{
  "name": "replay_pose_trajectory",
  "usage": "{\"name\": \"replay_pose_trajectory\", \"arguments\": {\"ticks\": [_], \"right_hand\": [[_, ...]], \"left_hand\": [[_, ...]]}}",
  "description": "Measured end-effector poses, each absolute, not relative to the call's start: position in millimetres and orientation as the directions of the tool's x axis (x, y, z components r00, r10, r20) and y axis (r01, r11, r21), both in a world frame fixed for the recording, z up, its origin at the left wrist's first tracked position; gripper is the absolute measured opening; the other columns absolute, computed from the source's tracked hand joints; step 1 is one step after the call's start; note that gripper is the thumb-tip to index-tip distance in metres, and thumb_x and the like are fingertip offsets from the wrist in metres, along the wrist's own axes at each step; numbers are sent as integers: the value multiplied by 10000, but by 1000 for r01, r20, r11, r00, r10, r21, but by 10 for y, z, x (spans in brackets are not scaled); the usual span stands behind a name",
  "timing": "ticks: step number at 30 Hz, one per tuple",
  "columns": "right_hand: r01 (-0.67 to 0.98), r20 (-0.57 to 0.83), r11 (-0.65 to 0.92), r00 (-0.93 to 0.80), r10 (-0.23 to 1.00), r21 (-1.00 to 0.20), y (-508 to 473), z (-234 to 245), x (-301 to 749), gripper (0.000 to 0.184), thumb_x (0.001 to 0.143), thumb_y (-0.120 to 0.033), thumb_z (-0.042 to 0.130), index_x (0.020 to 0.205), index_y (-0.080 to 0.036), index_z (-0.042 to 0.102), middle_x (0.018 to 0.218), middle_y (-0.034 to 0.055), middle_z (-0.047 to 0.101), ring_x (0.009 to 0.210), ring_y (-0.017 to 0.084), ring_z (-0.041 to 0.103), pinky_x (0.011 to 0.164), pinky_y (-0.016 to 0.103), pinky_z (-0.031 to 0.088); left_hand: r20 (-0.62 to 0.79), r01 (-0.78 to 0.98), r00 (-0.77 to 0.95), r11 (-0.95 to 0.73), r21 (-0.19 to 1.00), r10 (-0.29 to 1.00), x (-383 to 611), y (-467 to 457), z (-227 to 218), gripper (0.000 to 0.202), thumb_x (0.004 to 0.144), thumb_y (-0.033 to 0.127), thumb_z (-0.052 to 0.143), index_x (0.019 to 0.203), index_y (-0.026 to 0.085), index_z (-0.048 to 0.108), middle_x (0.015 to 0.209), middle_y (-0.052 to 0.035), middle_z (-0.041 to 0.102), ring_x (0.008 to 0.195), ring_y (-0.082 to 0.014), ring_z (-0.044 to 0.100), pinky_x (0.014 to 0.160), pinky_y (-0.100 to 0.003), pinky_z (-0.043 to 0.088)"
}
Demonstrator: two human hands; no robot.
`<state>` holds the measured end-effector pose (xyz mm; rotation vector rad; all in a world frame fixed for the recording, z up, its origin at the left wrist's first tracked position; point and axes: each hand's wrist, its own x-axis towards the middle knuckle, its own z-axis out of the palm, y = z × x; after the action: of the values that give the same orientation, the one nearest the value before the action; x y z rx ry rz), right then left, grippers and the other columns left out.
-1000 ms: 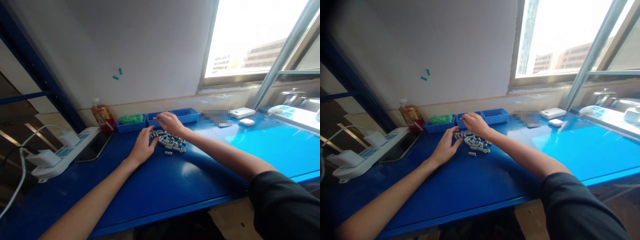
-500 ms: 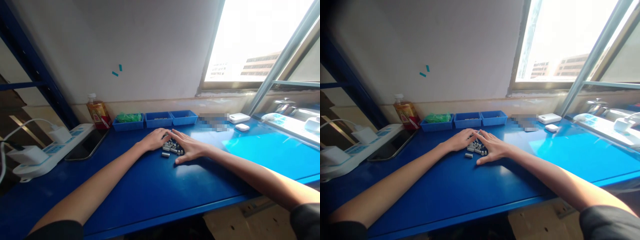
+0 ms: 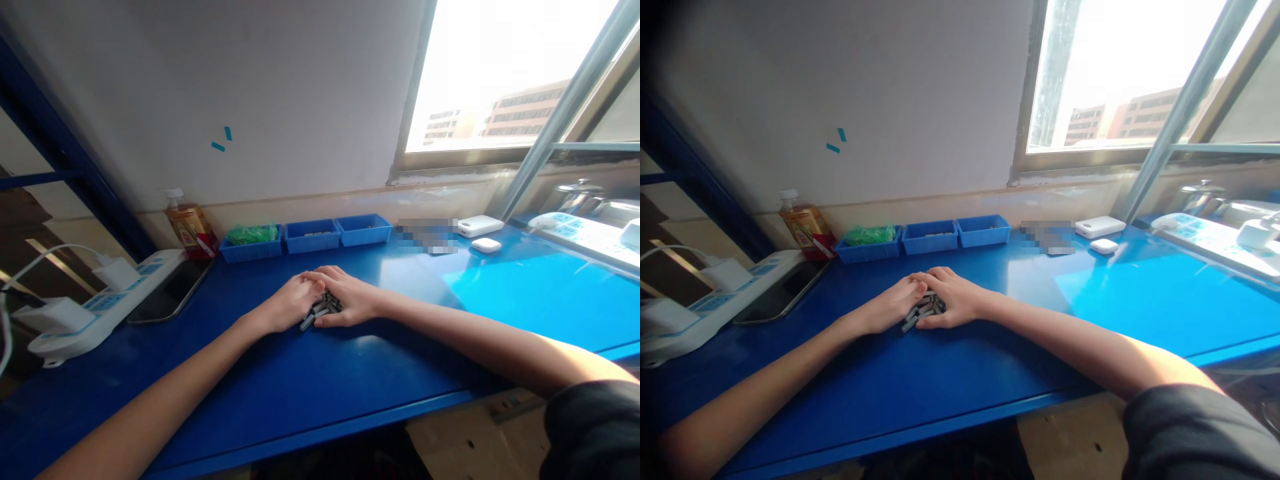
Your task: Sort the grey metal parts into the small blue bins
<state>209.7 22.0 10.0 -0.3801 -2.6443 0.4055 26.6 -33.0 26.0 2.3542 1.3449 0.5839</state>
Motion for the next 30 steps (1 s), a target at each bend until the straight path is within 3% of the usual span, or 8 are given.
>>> {"name": "replay_pose_trajectory", "arguments": {"ticks": [4, 6, 8, 11, 14, 20, 26, 30], "right_hand": [[131, 401, 913, -868, 294, -386, 131, 124, 2124, 843, 767, -472, 659, 1433, -154, 252, 1332, 181, 417, 1244, 296, 381, 1021, 463, 350], [128, 403, 906, -864, 302, -404, 134, 179, 2173, 790, 788, -452, 642, 1421, -156, 275, 1319, 172, 434, 1234, 287, 392, 1011, 453, 358], [168, 398, 905, -856, 331, -390, 145, 269, 2242, 655, 811, -425, 622, 1360, -160, 381, 1250, 151, 497, 1178, 276, 438, 980, 439, 381], [304, 373, 894, -828, 419, -329, 147, 437, 2359, 332, 825, -311, 605, 1119, -157, 584, 1011, 99, 606, 970, 233, 536, 861, 377, 436], [370, 303, 898, -850, 430, -236, 133, 539, 2432, 109, 799, -200, 600, 892, -174, 650, 809, 49, 623, 810, 195, 546, 754, 321, 436], [282, 217, 943, -923, 317, -178, 121, 462, 2395, 104, 776, -125, 577, 807, -199, 644, 736, 23, 621, 784, 185, 529, 716, 293, 414], [259, 344, 938, -880, 327, -228, 73, 548, 2387, 111, 768, -107, 533, 745, -183, 611, 733, 22, 613, 747, 154, 535, 682, 252, 412], [364, 496, 923, -783, 374, -121, 435, 712, 2406, 80, 774, -163, 545, 782, -171, 625, 772, 38, 633, 768, 169, 551, 707, 268, 415]], "left_hand": [[86, 822, 409, -407, 398, 909, 214, -480, 227, 551, 902, 556, 362, 1374, 275, 397, 1462, -84, 380, 1342, -299, 318, 1093, -553, 201], [78, 852, 387, -389, 351, 919, 195, -466, 174, 561, 891, 570, 378, 1381, 298, 382, 1471, -87, 361, 1360, -310, 285, 1086, -577, 181], [84, 860, 383, -389, 331, 920, 186, -425, 129, 545, 891, 574, 371, 1357, 296, 423, 1452, -95, 389, 1357, -306, 298, 1086, -549, 210], [77, 876, 348, -353, 328, 934, 182, -383, 105, 569, 883, 602, 355, 1368, 311, 414, 1467, -105, 366, 1371, -319, 274, 1086, -556, 202], [51, 890, 316, -314, 329, 948, 187, -392, 121, 597, 876, 630, 331, 1391, 331, 380, 1494, -106, 320, 1386, -334, 236, 1082, -586, 172], [34, 895, 322, -316, 315, 946, 202, -421, 161, 601, 880, 633, 304, 1393, 328, 379, 1493, -114, 323, 1388, -328, 231, 1079, -584, 176], [31, 901, 323, -317, 296, 946, 197, -406, 141, 614, 876, 652, 279, 1398, 339, 360, 1496, -101, 316, 1387, -327, 232, 1078, -583, 178], [29, 909, 322, -318, 270, 946, 203, -422, 158, 625, 876, 663, 242, 1401, 342, 351, 1495, -97, 318, 1390, -305, 233, 1087, -559, 190]]}}
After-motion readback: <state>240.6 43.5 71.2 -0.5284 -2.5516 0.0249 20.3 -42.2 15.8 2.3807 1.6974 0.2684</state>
